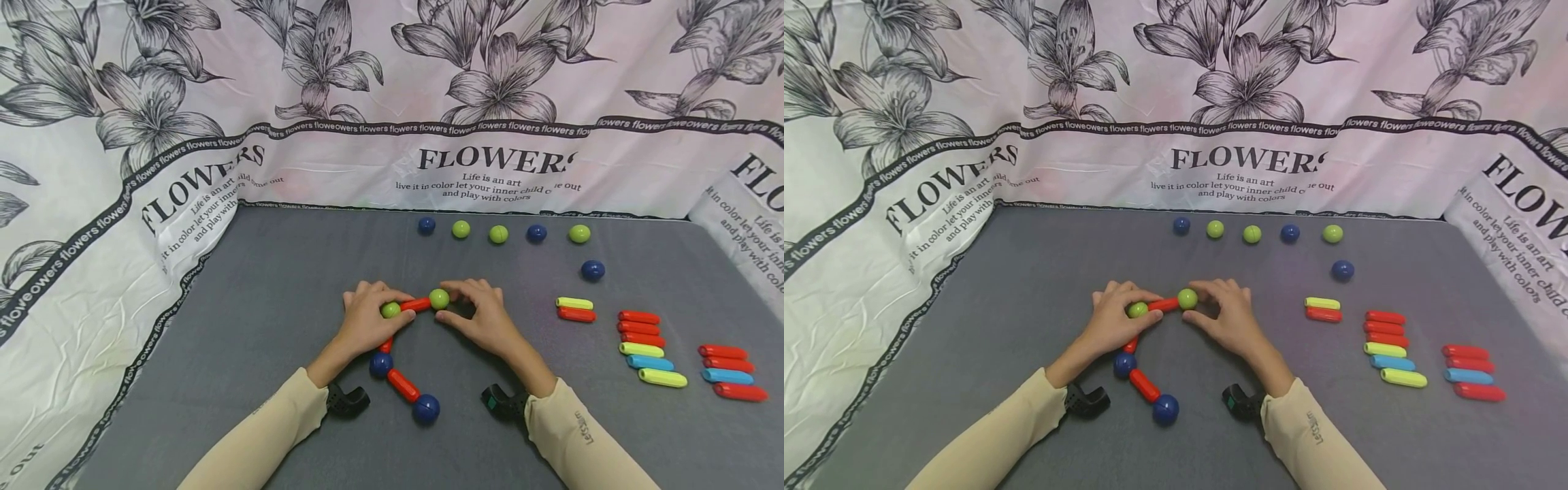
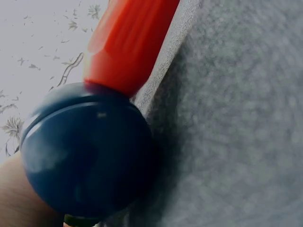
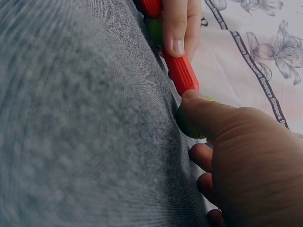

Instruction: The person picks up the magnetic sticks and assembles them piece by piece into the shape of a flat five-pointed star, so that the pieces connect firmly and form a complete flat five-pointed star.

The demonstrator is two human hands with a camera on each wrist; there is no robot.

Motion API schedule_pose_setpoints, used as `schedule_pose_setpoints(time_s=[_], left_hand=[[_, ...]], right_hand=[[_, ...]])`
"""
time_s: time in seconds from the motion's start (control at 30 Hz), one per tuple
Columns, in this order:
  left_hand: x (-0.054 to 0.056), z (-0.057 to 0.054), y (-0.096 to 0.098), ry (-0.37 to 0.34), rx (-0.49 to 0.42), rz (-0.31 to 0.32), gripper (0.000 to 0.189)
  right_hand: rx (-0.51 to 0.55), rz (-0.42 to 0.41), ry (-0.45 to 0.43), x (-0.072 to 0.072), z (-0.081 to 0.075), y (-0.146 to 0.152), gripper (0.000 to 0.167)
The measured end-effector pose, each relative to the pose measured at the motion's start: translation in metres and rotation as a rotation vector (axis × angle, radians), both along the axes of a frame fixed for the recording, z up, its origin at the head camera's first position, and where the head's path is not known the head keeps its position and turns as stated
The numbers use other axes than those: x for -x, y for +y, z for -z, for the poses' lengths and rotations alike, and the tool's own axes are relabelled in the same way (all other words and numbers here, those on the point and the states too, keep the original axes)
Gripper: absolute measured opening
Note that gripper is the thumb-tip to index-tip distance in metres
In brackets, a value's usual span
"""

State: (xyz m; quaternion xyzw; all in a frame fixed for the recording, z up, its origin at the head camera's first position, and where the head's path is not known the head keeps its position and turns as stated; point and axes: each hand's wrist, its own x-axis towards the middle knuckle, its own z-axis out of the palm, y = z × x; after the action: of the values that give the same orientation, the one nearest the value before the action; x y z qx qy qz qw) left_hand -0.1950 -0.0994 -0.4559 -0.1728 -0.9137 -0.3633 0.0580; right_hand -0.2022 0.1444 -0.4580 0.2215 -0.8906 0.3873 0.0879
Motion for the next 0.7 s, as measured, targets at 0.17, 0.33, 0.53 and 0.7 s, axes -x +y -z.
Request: schedule_pose_setpoints(time_s=[0.17, 0.33, 0.53, 0.7], left_hand=[[0.0014, 0.0027, 0.0008, -0.008, -0.023, -0.061, 0.022], [0.0008, 0.0025, 0.0012, -0.004, -0.030, -0.103, 0.023], [-0.0002, 0.0017, 0.0012, 0.007, -0.032, -0.095, 0.029], [-0.0056, -0.0024, 0.0046, 0.089, 0.027, -0.014, 0.044]], right_hand=[[0.031, 0.020, 0.006, 0.0005, 0.0018, 0.0001, 0.047], [0.062, 0.027, 0.017, 0.0011, 0.0040, 0.0005, 0.044], [0.079, 0.039, 0.016, 0.0018, 0.0055, 0.0006, 0.043], [0.082, 0.042, 0.020, 0.0024, 0.0057, 0.0016, 0.042]])
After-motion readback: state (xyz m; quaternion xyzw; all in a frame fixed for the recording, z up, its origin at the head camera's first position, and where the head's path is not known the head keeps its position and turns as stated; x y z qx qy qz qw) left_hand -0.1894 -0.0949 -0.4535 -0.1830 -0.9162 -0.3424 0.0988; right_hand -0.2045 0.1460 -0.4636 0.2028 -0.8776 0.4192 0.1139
